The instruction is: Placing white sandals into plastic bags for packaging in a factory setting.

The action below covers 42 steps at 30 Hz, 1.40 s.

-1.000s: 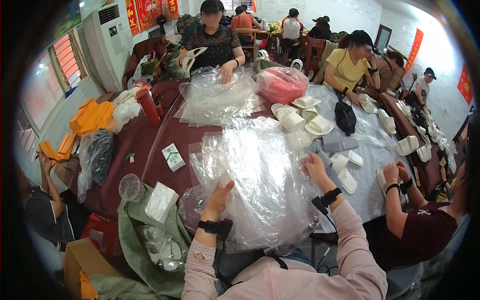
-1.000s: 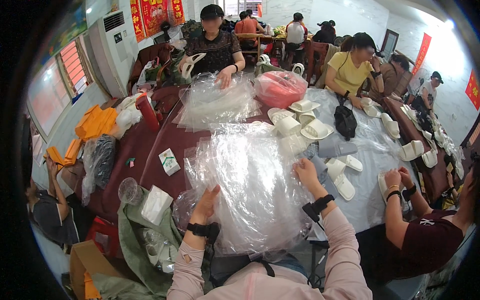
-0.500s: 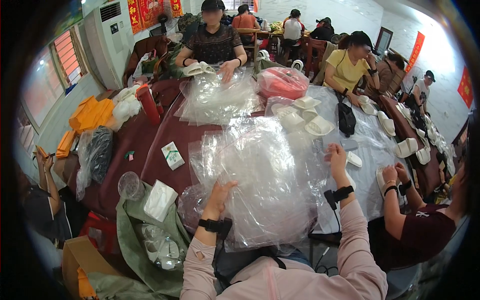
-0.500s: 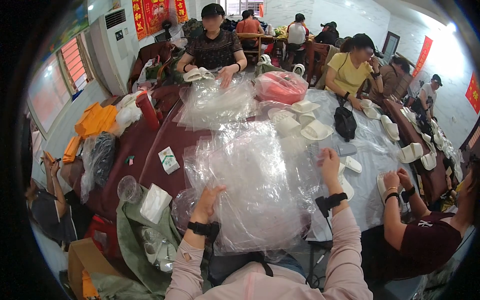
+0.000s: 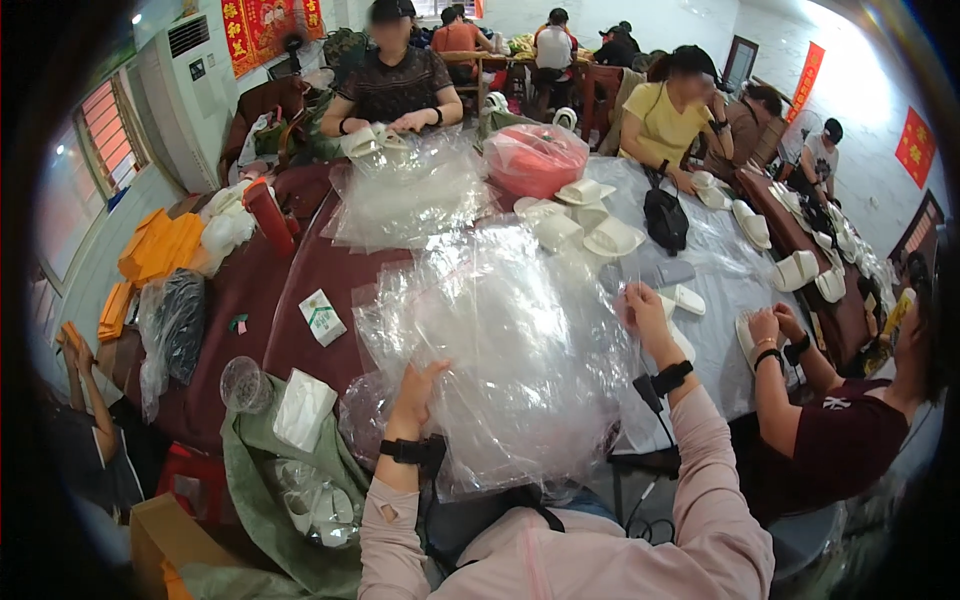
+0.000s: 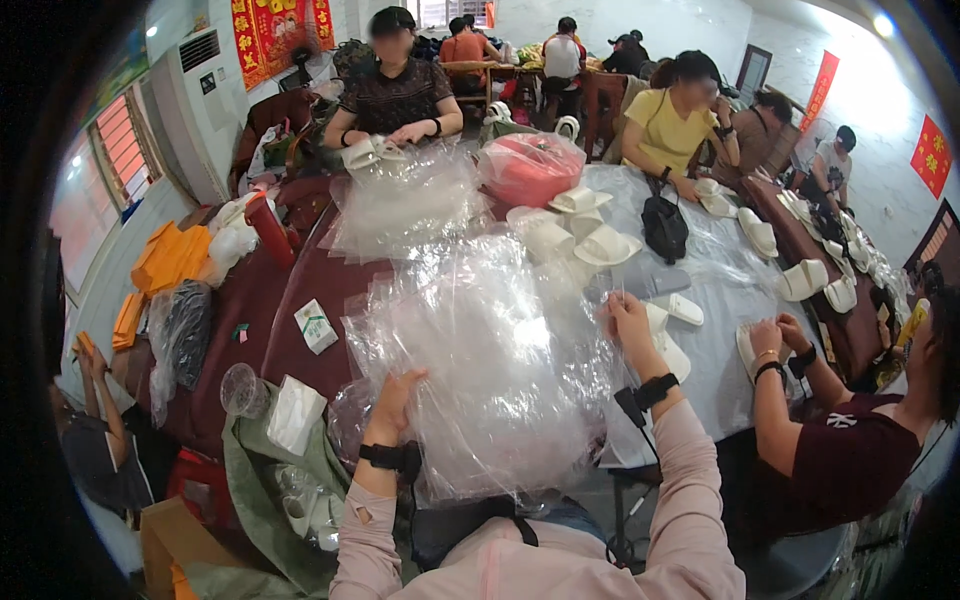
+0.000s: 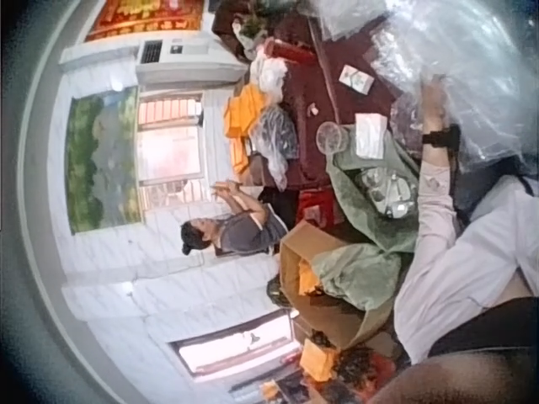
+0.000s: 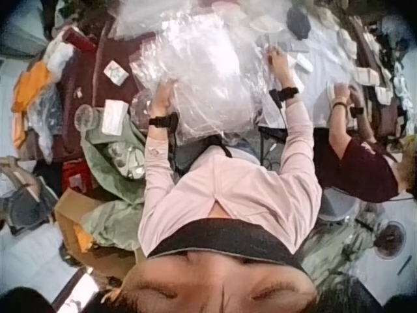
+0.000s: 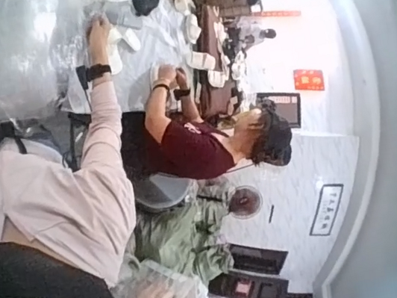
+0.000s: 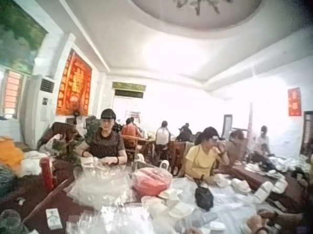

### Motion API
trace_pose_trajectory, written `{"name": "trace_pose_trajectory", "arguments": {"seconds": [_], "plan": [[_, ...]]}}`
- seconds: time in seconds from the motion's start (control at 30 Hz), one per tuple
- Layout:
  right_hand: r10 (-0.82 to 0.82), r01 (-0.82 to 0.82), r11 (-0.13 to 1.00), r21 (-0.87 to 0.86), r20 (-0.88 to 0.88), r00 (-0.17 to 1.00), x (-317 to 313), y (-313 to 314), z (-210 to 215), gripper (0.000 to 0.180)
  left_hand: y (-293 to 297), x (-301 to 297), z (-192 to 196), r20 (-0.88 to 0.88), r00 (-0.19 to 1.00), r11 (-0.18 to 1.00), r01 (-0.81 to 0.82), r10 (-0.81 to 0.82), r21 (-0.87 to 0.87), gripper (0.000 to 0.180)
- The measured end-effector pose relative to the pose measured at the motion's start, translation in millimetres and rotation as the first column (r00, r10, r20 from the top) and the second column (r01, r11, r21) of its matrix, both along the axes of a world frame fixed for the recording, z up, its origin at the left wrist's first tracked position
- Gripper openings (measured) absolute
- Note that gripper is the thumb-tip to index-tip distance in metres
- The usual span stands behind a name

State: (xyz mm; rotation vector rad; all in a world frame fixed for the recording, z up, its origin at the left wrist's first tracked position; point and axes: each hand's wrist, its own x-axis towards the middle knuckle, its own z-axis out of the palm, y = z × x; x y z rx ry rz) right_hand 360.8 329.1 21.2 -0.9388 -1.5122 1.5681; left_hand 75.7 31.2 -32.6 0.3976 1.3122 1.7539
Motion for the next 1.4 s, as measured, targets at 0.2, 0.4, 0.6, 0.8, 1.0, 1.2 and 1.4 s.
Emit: {"name": "trace_pose_trajectory", "arguments": {"seconds": [0.2,0.4,0.6,0.8,1.0,1.2,1.4], "plan": [[-0.070,0.072,0.997,0.014,-0.072,0.995,-11,-13,37,0.018,-3,-9,-3,0.045,0.997,0.998,0.062,-0.061,-0.020,0.050],[-0.217,0.384,0.877,0.289,-0.476,0.853,-4,-74,120,0.051,-1,4,14,0.053,0.997,0.992,0.048,-0.055,0.117,0.050],[0.142,-0.095,0.814,0.573,-0.038,0.989,29,-125,165,0.061,-4,6,12,0.030,0.999,0.996,0.019,-0.022,0.091,0.047],[0.264,-0.351,0.735,0.581,0.231,0.936,32,-161,195,0.050,-18,-1,-1,-0.657,0.735,0.986,0.114,-0.167,-0.123,0.028],[-0.659,-0.091,0.055,0.994,0.105,0.745,8,-155,215,0.008,-26,-24,-28,-0.997,0.071,0.993,0.105,0.041,0.048,0.030],[-0.426,-0.259,-0.118,0.959,0.187,0.885,4,-138,240,0.012,-4,-2,-1,0.064,0.995,0.994,0.072,-0.078,0.085,0.034],[0.368,-0.369,0.914,0.166,0.039,0.929,-21,-89,236,0.020,-11,10,6,-0.182,0.983,0.997,0.030,-0.016,0.073,0.023]]}}
